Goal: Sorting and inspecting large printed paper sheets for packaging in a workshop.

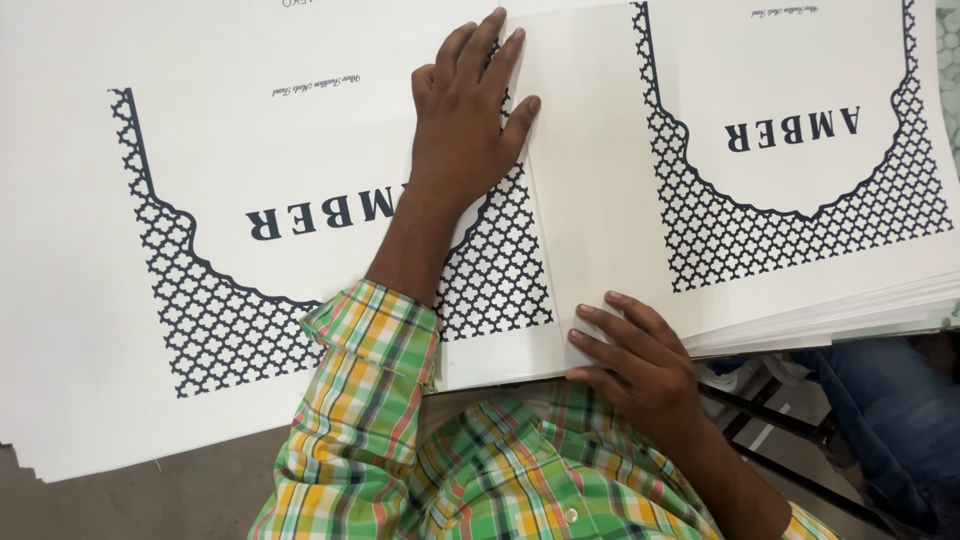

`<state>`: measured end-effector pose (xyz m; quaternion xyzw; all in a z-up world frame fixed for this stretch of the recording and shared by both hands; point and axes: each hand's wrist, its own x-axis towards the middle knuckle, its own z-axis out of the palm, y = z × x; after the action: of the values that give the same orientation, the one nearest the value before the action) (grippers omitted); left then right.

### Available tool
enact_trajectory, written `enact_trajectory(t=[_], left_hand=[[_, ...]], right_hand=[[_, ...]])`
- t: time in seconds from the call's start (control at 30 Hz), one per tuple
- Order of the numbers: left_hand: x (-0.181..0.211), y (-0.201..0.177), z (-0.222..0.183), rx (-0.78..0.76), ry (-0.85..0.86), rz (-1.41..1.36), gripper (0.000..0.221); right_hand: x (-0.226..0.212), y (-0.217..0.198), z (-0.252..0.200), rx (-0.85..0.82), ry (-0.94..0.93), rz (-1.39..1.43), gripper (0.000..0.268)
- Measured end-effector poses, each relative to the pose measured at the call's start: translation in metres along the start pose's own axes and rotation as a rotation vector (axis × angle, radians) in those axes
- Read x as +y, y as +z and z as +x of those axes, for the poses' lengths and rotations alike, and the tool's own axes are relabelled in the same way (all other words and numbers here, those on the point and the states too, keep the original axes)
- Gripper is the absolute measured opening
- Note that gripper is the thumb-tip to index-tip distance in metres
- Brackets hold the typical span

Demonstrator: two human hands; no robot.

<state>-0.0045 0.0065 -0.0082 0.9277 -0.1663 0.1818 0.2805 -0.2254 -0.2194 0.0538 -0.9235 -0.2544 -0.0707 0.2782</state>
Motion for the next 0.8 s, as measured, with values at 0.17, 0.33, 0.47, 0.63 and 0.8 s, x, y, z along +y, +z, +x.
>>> enact_trajectory(t=[0.17,0.33,0.47,0.63,0.8], left_hand=[[0.000,0.000,0.000,-0.005,-0.003,-0.002,0.060],[0.000,0.000,0.001,-0.008,-0.004,-0.020,0.058],[0.000,0.000,0.001,-0.002,0.004,-0.018,0.058],[0.001,0.001,0.002,-0.006,0.000,-0.005,0.058],[0.001,0.004,0.001,-0.011,-0.006,0.005,0.058]], right_hand=[[0.000,0.000,0.001,0.007,-0.006,-0.003,0.044],[-0.003,0.000,0.001,0.001,0.010,-0.013,0.044],[-0.005,-0.001,0.002,-0.007,0.026,-0.017,0.044],[-0.006,-0.001,0.002,-0.012,0.030,-0.018,0.044],[-0.009,-0.005,0.005,-0.019,0.000,-0.039,0.042]])
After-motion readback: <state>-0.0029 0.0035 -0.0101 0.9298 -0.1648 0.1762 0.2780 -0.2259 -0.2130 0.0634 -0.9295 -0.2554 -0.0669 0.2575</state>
